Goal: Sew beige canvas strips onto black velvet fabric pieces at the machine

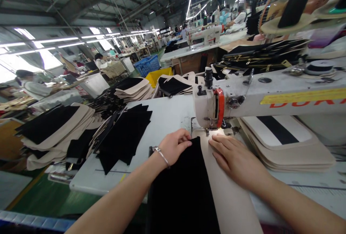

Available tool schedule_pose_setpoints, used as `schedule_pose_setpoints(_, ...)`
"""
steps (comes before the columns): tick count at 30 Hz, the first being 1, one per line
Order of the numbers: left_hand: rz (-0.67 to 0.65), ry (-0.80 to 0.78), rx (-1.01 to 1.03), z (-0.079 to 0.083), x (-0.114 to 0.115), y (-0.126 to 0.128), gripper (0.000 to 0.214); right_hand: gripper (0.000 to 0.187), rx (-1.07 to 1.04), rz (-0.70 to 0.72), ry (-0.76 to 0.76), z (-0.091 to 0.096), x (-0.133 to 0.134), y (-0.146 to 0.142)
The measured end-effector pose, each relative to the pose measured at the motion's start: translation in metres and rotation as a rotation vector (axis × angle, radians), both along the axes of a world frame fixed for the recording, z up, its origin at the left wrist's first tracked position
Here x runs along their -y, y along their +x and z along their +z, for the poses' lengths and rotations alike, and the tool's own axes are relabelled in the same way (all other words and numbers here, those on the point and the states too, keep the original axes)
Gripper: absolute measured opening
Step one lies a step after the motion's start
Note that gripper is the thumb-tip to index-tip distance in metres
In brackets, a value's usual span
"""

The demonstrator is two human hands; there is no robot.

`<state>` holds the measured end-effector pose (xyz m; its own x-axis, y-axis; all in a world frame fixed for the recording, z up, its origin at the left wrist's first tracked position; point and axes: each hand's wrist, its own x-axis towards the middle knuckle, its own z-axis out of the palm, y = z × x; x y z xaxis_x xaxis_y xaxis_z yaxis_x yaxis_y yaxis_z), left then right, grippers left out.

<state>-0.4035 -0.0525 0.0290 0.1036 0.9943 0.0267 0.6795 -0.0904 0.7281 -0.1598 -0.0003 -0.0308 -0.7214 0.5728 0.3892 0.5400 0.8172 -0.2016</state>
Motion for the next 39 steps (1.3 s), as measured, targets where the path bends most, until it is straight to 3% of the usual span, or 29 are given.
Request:
schedule_pose_setpoints(3,-0.071,0.082,-0.165,-0.013,-0.03,0.02,0.006,0.039,0.003,-0.009,-0.009,-0.001,0.001,0.001)
schedule_pose_setpoints(6,-0.021,0.094,-0.295,-0.026,-0.049,0.032,0.004,0.042,0.008,-0.018,-0.022,-0.002,0.002,0.003)
schedule_pose_setpoints(16,0.044,0.066,-0.339,-0.035,-0.065,0.032,0.006,0.054,0.046,-0.029,-0.038,0.001,0.001,0.003)
schedule_pose_setpoints(20,0.027,0.126,-0.374,-0.03,-0.056,0.035,0.007,0.054,0.059,-0.044,-0.035,0.0,0.003,0.003)
schedule_pose_setpoints(24,-0.229,0.274,-0.493,-0.024,-0.029,0.036,0.016,0.048,0.045,-0.034,-0.055,-0.001,0.003,0.003)
schedule_pose_setpoints(26,-0.29,0.298,-0.505,-0.025,-0.018,0.036,0.022,0.047,0.035,-0.035,-0.061,-0.001,0.002,0.003)
schedule_pose_setpoints(39,-0.298,0.389,-0.493,-0.042,-0.021,0.034,0.025,0.043,0.054,-0.066,-0.04,0.0,0.004,0.003)
